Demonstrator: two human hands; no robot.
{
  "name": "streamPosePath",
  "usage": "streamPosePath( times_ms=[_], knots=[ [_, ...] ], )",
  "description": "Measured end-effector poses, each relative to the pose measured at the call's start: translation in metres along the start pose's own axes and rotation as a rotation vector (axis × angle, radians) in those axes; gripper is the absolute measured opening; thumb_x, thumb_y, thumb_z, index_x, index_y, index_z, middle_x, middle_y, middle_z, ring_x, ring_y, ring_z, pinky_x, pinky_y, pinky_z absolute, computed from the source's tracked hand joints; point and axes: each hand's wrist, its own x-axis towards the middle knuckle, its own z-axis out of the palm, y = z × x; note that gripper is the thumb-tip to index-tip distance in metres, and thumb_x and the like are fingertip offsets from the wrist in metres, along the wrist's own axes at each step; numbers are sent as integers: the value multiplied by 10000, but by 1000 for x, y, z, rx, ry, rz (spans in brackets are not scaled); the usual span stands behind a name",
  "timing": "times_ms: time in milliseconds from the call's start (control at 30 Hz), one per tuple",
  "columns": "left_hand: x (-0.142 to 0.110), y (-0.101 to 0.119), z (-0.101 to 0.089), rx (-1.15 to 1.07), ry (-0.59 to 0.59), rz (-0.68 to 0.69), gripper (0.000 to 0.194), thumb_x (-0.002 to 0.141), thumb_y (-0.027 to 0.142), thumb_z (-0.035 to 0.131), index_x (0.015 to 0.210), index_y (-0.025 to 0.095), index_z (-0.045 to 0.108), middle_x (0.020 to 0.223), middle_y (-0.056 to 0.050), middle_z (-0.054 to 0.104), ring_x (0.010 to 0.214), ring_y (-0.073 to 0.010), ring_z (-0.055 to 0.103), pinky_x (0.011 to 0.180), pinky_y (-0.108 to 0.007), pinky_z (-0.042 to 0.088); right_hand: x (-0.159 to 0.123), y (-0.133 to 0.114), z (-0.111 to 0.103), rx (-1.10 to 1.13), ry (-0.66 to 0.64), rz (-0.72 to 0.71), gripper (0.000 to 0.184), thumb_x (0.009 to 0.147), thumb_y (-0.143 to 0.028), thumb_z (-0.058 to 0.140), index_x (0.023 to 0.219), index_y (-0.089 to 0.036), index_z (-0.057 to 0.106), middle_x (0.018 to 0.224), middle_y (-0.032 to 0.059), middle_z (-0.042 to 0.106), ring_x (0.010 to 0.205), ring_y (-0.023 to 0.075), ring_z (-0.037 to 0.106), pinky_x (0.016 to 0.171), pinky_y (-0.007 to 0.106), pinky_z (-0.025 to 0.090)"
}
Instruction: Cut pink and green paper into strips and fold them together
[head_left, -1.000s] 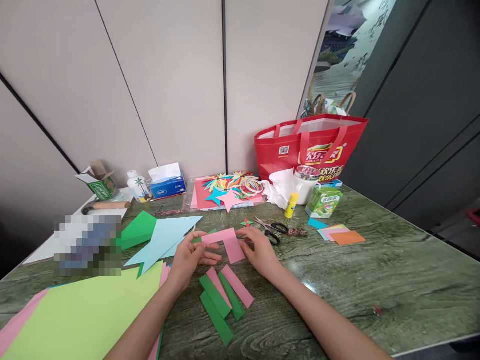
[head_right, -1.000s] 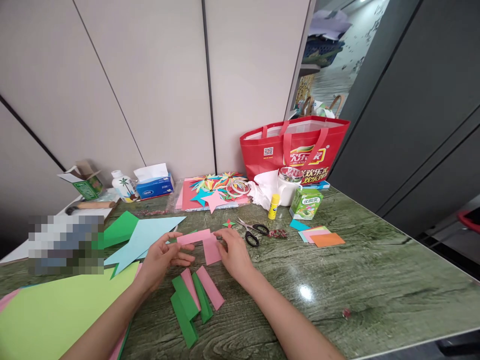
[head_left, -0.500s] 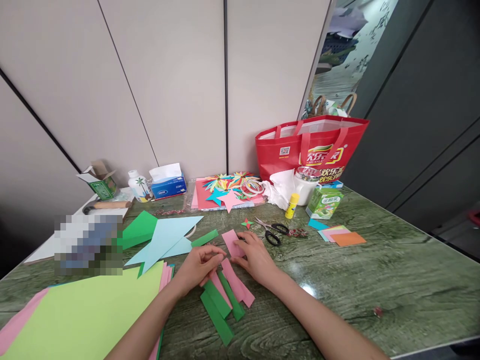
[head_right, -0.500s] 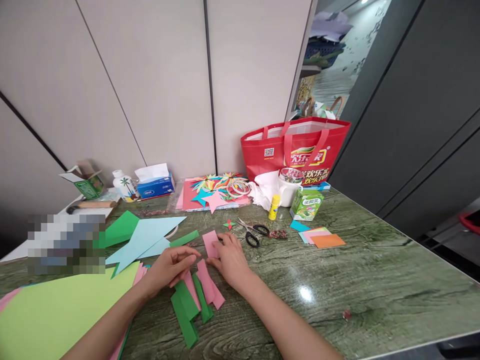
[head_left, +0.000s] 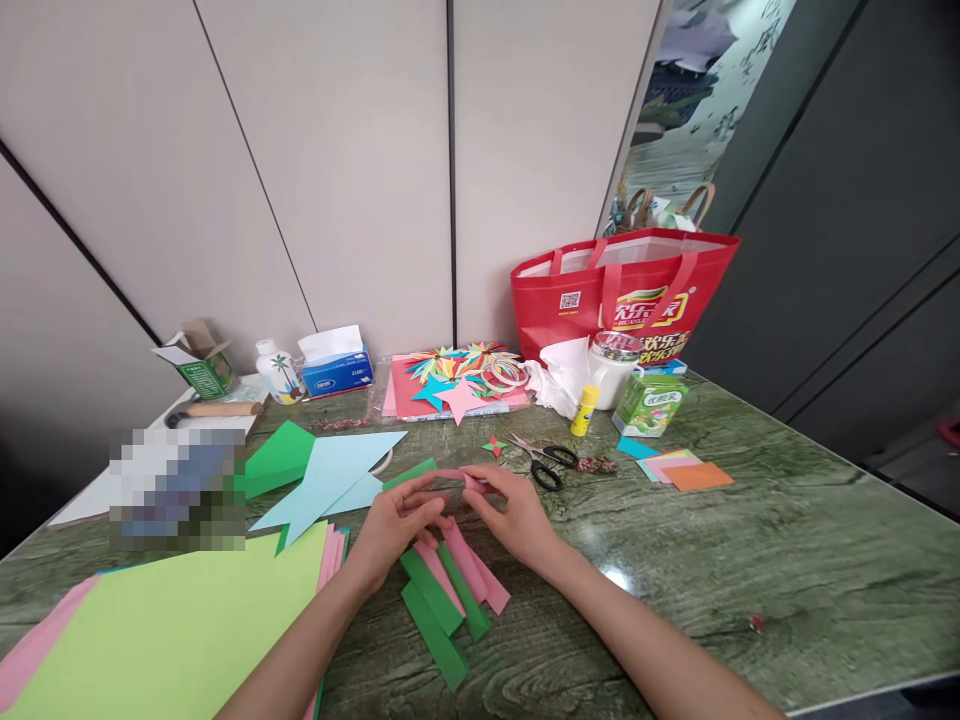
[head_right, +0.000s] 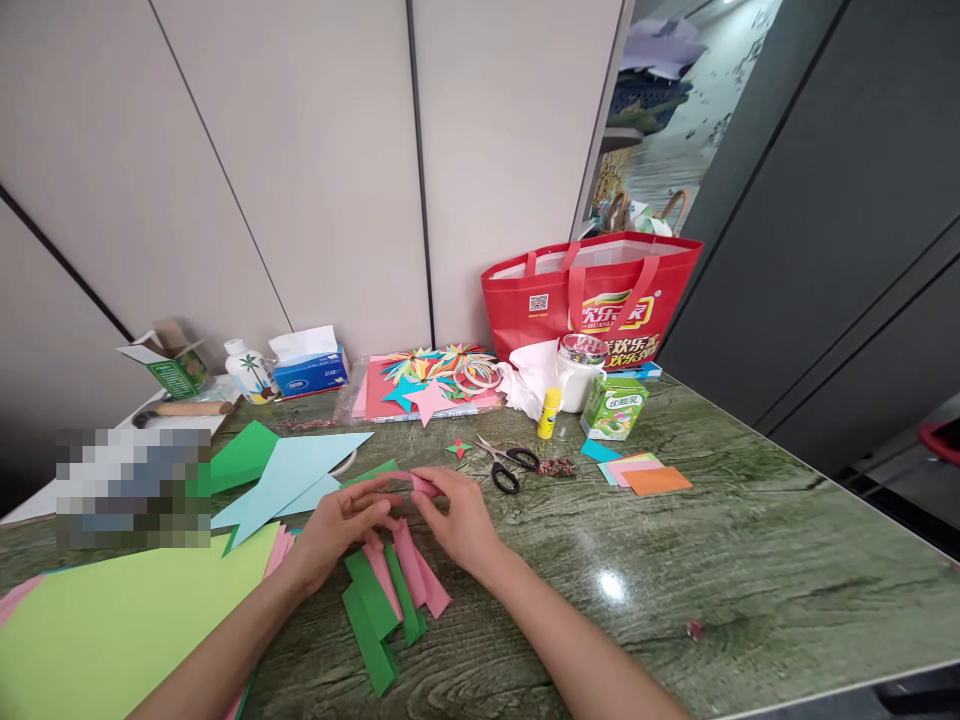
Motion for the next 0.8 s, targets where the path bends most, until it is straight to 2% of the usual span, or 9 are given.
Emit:
streamPosePath(
  times_ms=[67, 167, 233, 367, 500, 600, 700, 800],
  knots=[
    [0, 1, 0, -64, 7, 6, 596, 630, 317, 692, 1150, 139, 462, 995, -123, 645, 688, -199, 648, 517, -267, 503, -1, -7, 1, 44, -23, -55, 240, 776, -166, 513, 1004, -186, 583, 885, 61, 641, 792, 170, 586, 728, 293, 471],
    [-1, 2, -1, -89, 24, 18, 617, 644, 311, 685, 1179, 135, 433, 872, -88, 674, 615, -170, 641, 555, -287, 516, -3, -14, 3, 88, -83, -124, 313, 765, -111, 491, 1052, -211, 564, 1016, 66, 604, 943, 178, 552, 843, 326, 434],
    [-1, 2, -1, -99, 41, 52, 602, 649, 310, 680, 1170, 139, 432, 829, -68, 674, 657, -180, 642, 582, -300, 524, -4, -15, 4, 107, -107, -140, 360, 759, -84, 472, 1084, -218, 546, 1067, 69, 575, 996, 176, 529, 880, 332, 415],
    [-2, 4, 1, -110, 56, 118, 598, 644, 301, 678, 1164, 170, 414, 854, -45, 660, 780, -213, 631, 640, -344, 533, -3, -13, 4, 121, -91, -136, 388, 759, -75, 452, 1115, -215, 513, 1086, 79, 555, 1010, 180, 516, 881, 343, 412],
    [-2, 6, 3, -79, 77, 125, 525, 627, 289, 685, 1083, 160, 458, 813, -29, 646, 740, -199, 621, 608, -331, 534, -3, -14, 3, 121, -94, -118, 348, 765, -136, 506, 1106, -207, 507, 1068, 81, 564, 985, 186, 520, 858, 336, 421],
    [-2, 6, 4, -62, 91, 125, 433, 600, 272, 700, 965, 155, 500, 796, -26, 644, 692, -177, 609, 579, -300, 526, -4, -14, 3, 109, -101, -65, 311, 760, -235, 569, 1067, -201, 532, 1026, 78, 583, 927, 189, 542, 793, 313, 449],
    [-2, 5, 4, -22, 58, 118, 339, 599, 257, 701, 863, 148, 519, 759, -25, 645, 642, -154, 595, 564, -275, 510, -6, -10, 5, 114, -80, 58, 220, 796, -274, 526, 1002, -203, 564, 945, 68, 613, 796, 170, 576, 665, 276, 476],
    [-3, 6, 4, 0, 26, 124, 274, 623, 244, 689, 823, 141, 531, 738, -22, 637, 605, -130, 580, 535, -243, 491, -6, -7, 8, 232, -74, 196, 210, 793, -298, 522, 974, -200, 563, 850, 50, 620, 630, 137, 583, 557, 252, 472]
  ],
)
